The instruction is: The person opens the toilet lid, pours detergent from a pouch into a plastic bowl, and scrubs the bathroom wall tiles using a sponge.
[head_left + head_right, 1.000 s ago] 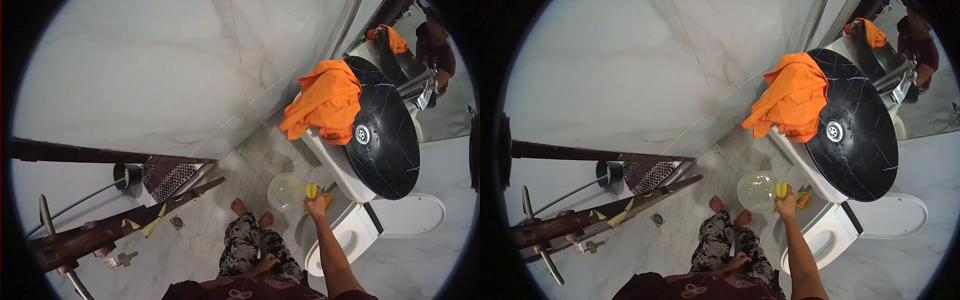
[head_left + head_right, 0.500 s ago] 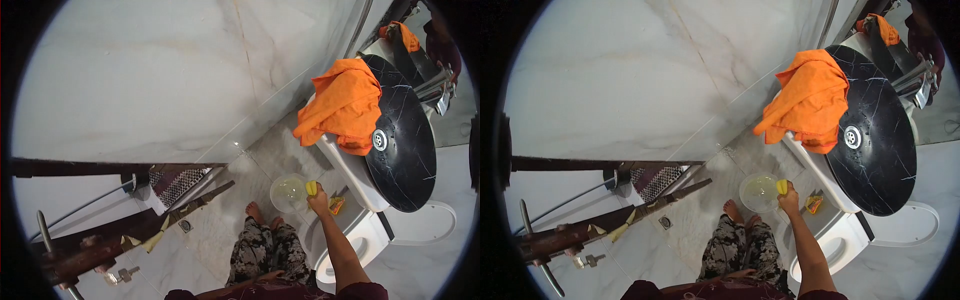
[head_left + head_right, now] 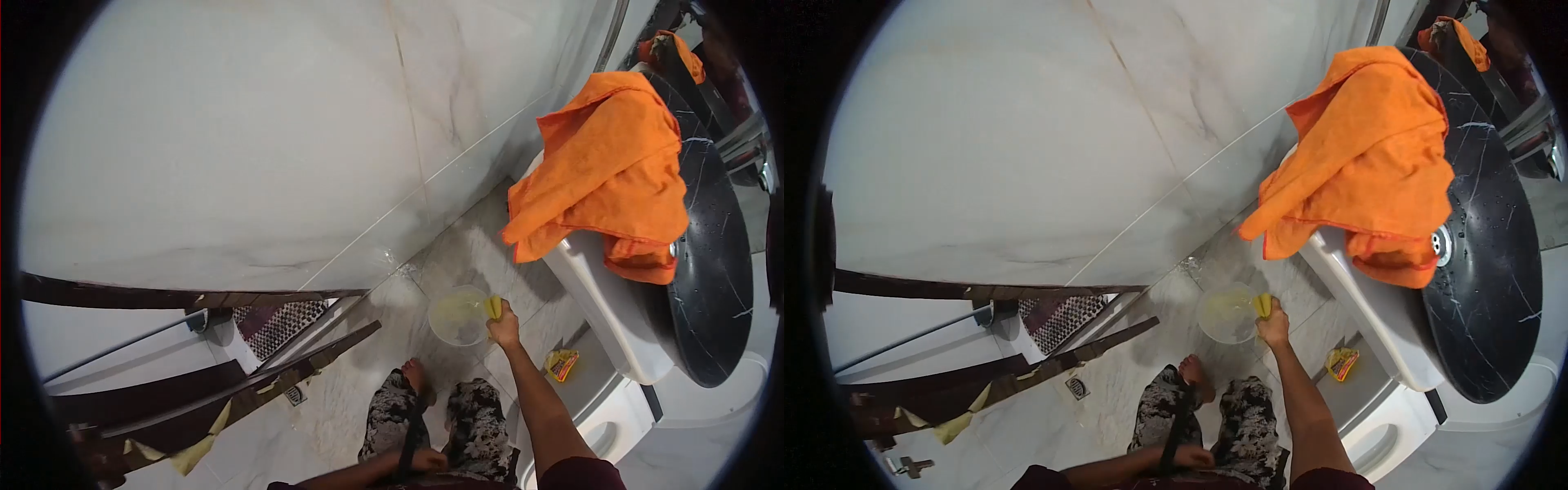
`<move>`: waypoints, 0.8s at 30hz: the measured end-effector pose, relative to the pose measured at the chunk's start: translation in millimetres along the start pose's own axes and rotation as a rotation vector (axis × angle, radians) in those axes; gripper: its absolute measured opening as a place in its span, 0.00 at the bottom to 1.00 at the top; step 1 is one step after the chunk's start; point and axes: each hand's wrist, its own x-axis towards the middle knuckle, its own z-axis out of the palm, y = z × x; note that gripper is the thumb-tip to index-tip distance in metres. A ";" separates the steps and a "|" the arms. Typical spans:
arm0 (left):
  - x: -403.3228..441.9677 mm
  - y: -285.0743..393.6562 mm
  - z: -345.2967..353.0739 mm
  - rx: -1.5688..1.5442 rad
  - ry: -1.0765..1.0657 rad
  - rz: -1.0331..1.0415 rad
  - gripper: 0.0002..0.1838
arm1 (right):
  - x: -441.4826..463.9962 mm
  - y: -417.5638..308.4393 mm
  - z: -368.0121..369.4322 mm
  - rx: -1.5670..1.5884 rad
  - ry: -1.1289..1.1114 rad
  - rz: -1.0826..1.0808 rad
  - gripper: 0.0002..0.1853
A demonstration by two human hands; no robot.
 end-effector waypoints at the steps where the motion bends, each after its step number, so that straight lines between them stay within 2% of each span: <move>1: -0.1 3.6 -31.4 0.179 0.079 -0.026 0.13 | 4.6 3.9 3.6 -0.015 -0.003 -0.023 0.30; 3: 0.9 24.7 -96.0 0.535 0.221 -0.121 0.13 | 18.0 8.8 9.0 -0.035 -0.017 -0.025 0.30; 6: 25.5 55.0 -179.7 1.328 0.195 -0.589 0.17 | 40.5 22.0 20.4 -0.011 -0.023 -0.057 0.30; 8: 45.6 68.3 -230.8 1.066 0.428 -0.731 0.22 | 56.0 37.3 30.5 0.048 -0.021 -0.110 0.29; 10: 59.6 40.8 -267.3 0.543 1.048 -0.303 0.38 | 71.0 50.8 39.9 0.131 -0.015 -0.188 0.28; 11: 67.4 33.4 -278.3 0.243 1.134 -0.253 0.40 | 78.8 55.9 44.3 0.174 -0.049 -0.170 0.28; 12: 76.9 58.6 -279.8 -0.059 1.200 -0.200 0.44 | 83.9 56.4 46.6 0.217 -0.081 -0.152 0.27; 13: 83.6 70.9 -284.3 -0.363 1.244 -0.145 0.48 | 87.8 54.9 47.9 0.263 -0.112 -0.134 0.27; 16: 91.7 52.6 -303.2 -0.369 1.145 -0.078 0.57 | 90.1 37.4 48.2 0.342 -0.202 -0.139 0.27; 19: 88.7 50.9 -302.7 -0.381 1.097 0.031 0.53 | 91.9 30.1 51.1 0.271 -0.235 -0.221 0.27; 22: 70.7 46.1 -315.6 -0.472 1.025 0.096 0.48 | 97.1 25.4 57.0 0.387 -0.307 -0.303 0.27; 24: 68.0 50.1 -313.1 -0.478 1.068 0.114 0.48 | 98.2 4.3 48.0 0.415 -0.248 -0.330 0.28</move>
